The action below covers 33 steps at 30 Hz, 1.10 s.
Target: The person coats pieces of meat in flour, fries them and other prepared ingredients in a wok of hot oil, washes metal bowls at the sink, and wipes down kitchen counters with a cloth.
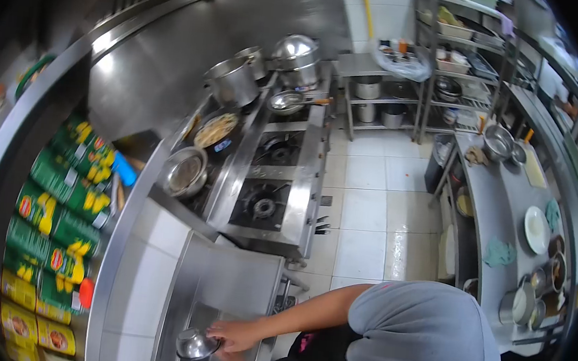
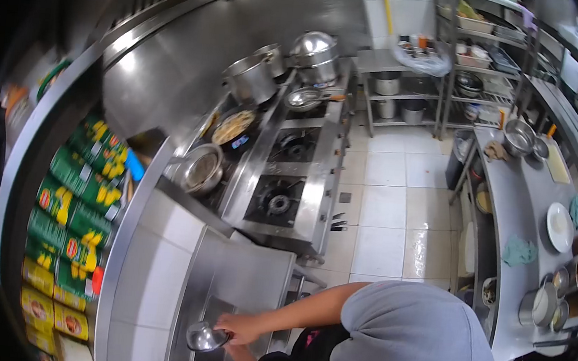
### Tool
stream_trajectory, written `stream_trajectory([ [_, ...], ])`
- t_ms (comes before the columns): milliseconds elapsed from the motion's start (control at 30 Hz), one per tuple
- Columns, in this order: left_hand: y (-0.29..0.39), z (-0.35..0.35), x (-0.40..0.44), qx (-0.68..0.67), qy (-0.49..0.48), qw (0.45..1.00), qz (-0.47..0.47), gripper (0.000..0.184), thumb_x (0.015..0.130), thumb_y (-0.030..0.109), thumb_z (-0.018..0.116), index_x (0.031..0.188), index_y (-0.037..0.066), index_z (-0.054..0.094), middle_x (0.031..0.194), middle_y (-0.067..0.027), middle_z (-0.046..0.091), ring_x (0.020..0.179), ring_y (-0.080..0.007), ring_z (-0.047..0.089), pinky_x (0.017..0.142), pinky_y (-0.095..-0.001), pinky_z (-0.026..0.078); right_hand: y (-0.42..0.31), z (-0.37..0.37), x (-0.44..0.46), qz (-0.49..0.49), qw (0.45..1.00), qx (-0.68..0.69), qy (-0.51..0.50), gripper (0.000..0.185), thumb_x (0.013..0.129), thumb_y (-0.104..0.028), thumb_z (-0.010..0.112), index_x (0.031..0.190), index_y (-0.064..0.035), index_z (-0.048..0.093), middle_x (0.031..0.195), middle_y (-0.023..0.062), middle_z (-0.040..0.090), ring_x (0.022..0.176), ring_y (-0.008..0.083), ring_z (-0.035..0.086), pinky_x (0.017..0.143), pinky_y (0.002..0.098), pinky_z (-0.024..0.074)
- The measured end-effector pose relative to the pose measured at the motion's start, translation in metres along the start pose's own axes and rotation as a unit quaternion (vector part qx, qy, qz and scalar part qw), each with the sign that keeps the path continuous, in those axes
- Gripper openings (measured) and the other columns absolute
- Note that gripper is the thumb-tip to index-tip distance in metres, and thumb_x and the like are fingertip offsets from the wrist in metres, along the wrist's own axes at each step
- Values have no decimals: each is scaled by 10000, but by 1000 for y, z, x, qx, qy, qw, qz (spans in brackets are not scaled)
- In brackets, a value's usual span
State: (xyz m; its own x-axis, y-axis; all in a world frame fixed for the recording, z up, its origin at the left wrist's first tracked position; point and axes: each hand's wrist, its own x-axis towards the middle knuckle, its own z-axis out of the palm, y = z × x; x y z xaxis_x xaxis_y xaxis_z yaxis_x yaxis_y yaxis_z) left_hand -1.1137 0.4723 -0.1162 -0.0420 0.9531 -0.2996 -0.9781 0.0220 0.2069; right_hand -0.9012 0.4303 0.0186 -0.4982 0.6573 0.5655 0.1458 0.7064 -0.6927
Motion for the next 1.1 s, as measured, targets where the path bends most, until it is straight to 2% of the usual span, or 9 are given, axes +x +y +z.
stream_trajectory([
  [67, -3, -5, 5, -107, -65, 987, -101, 602, 930, 119, 591, 1473, 128, 332, 1379, -163, 511, 999, -276, 606, 696, -387, 549, 0, -42, -67, 103, 994, -43, -19, 599, 784, -235, 685, 1314, -24, 503, 1263, 224, 531, 1196, 398, 506, 1022, 465, 426],
  [233, -72, 21, -33, 228, 49, 969, 82, 552, 901, 117, 604, 1414, 84, 401, 1347, -177, 535, 1024, -296, 606, 758, -399, 533, 21, -149, -267, 292, 952, -72, 56, 427, 790, -279, 671, 1139, -40, 611, 1105, 196, 648, 1101, 384, 584, 957, 463, 469],
  [433, -159, 49, -76, 462, 57, 875, 132, 502, 866, 116, 620, 1342, 32, 484, 1309, -195, 563, 1054, -320, 606, 832, -414, 515, -18, -233, -449, 602, 780, -62, 163, 468, 819, -366, 681, 1188, -84, 620, 1105, 186, 674, 924, 319, 674, 772, 428, 561],
  [600, -267, 77, -80, 551, -35, 827, 107, 476, 843, 115, 630, 1295, -2, 539, 1283, -206, 583, 1074, -336, 605, 882, -424, 502, -56, -269, -454, 616, 730, 128, 267, 563, 847, -435, 715, 1271, -94, 568, 1109, 141, 666, 959, 225, 639, 701, 358, 575],
  [667, -333, 91, -76, 789, -236, 514, 240, 493, 837, 13, 602, 1321, -13, 508, 1280, -241, 583, 1139, -390, 574, 988, -463, 447, -48, -277, -448, 572, 743, 189, 291, 678, 837, -486, 730, 1341, -94, 501, 1132, 140, 650, 976, 218, 631, 673, 353, 591],
  [800, -483, 141, -107, 762, -421, 477, 120, 502, 802, -39, 592, 1298, -30, 520, 1236, -259, 598, 1143, -397, 578, 1013, -429, 419, -57, -308, -425, 533, 716, 199, 406, 855, 767, -583, 756, 1385, -82, 443, 1252, 166, 598, 1026, 259, 629, 641, 391, 597],
  [900, -574, 159, -123, 742, -516, 414, 109, 493, 813, -12, 604, 1300, -20, 532, 1176, -242, 631, 1060, -368, 624, 941, -419, 471, -52, -343, -439, 523, 666, 111, 521, 770, 760, -450, 774, 1381, -97, 487, 1156, 156, 650, 960, 254, 665, 633, 383, 598],
  [1000, -654, 169, -129, 677, -572, 454, -85, 447, 949, 162, 593, 1347, -19, 501, 1143, -177, 645, 962, -239, 641, 782, -366, 542, 6, -365, -522, 540, 570, 4, 619, 421, 715, -160, 683, 1121, -48, 682, 899, 139, 702, 835, 219, 699, 621, 328, 569],
  [1100, -710, 202, -150, 626, -504, 493, -333, 448, 997, 216, 545, 1385, 5, 470, 1129, -154, 650, 936, -209, 640, 689, -337, 571, -47, -402, -564, 465, 428, 179, 754, 303, 744, -90, 646, 1036, -23, 683, 764, 82, 649, 570, 173, 585, 467, 347, 465],
])
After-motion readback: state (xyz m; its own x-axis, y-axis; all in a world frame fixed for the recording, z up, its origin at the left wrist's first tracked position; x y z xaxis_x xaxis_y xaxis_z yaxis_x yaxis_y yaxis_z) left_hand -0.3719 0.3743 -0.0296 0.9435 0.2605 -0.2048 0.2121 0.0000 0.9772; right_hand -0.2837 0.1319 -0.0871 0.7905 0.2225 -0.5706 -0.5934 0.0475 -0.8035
